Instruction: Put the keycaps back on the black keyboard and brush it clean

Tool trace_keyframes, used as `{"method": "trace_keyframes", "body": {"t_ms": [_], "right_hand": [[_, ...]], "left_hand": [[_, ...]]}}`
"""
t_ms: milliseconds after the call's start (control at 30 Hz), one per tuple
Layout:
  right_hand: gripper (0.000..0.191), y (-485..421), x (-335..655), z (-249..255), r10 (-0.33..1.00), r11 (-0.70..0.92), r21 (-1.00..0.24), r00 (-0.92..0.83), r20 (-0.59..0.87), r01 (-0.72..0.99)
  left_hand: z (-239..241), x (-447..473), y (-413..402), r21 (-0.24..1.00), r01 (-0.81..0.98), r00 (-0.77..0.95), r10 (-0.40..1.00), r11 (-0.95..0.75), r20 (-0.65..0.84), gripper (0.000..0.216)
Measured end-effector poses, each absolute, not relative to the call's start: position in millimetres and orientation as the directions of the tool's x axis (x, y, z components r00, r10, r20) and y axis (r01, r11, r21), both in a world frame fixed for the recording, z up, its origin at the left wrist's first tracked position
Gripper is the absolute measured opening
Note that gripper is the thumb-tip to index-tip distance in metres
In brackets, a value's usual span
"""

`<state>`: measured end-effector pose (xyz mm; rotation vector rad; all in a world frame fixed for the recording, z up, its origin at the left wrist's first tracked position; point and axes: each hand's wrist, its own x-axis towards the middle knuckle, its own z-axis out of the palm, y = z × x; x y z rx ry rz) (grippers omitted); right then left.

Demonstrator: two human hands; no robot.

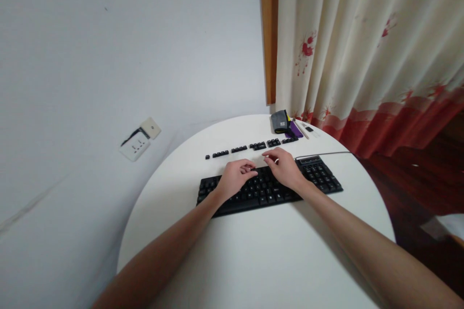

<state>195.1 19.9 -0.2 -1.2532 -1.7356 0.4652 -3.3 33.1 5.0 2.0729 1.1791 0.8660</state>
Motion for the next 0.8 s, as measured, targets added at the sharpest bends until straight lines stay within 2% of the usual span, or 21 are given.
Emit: {"method": "trace_keyframes", "body": {"t_ms": [167,433,800], "right_hand": [[0.019,21.8,196.2,-2.5,0.905,0.374,-0.711,-0.065,0.421,0.596],[0.017,23.5,195.9,-10.3,0.913,0.364,-0.713,-0.077,0.401,0.599],[0.016,24.1,196.3,-10.5,0.917,0.356,-0.705,-0.083,0.391,0.613]], "left_hand": [[-2.5,-1.0,33.1,0.686,0.556,0.430,0.869,-0.469,0.245,0.012],[-4.0,-2.8,29.9,0.622,0.479,0.556,0.762,-0.620,0.331,0.015],[-4.9,-3.1,28.1,0.598,0.530,0.505,0.790,-0.601,0.347,0.010]]}}
